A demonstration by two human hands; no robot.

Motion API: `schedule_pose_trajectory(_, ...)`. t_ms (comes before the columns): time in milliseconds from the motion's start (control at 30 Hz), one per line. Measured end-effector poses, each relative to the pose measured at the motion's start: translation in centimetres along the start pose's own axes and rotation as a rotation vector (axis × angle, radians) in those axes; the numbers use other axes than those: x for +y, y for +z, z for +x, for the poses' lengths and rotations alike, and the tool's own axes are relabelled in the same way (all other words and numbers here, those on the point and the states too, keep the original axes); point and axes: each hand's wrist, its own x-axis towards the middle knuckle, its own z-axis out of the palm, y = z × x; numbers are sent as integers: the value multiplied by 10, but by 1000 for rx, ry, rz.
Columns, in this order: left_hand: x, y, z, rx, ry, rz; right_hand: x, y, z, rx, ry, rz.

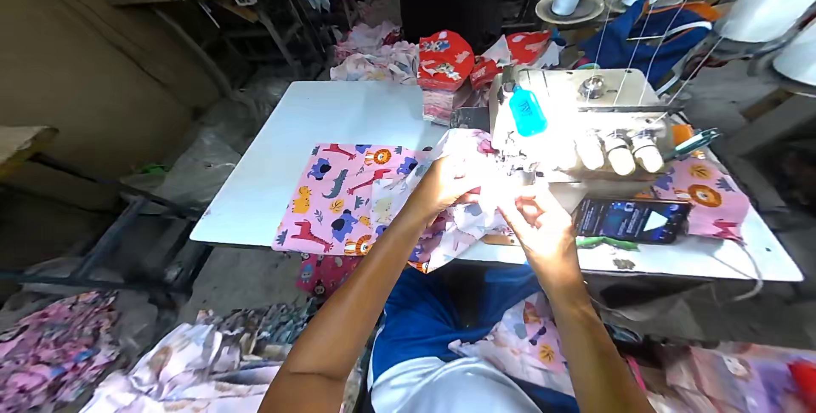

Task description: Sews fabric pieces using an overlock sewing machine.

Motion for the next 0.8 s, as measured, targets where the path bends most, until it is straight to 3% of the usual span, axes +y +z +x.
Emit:
schedule_pose_trajectory(167,-5,-2,3,81,153,259,-5,-1,-10,-54,9,-7)
schedule_pose_trajectory(300,-7,4,-5,165,375,536,6,9,-15,14,-134,-387)
schedule_pose_trajectory(400,-2,2,-7,55,426,542,13,15,-8,120,-207,-589)
schedule_pose_trajectory(533,16,-17,4,-46,203,311,8,12,-4,195,-128,-546)
schedule_pose_trajectory(633,22,-31,16,21,56,357,6,14,-5,190,-100,-398)
schedule_pose_trajectory(800,17,-30,44,-38,-58,413,7,24,-5,158,-84,-198)
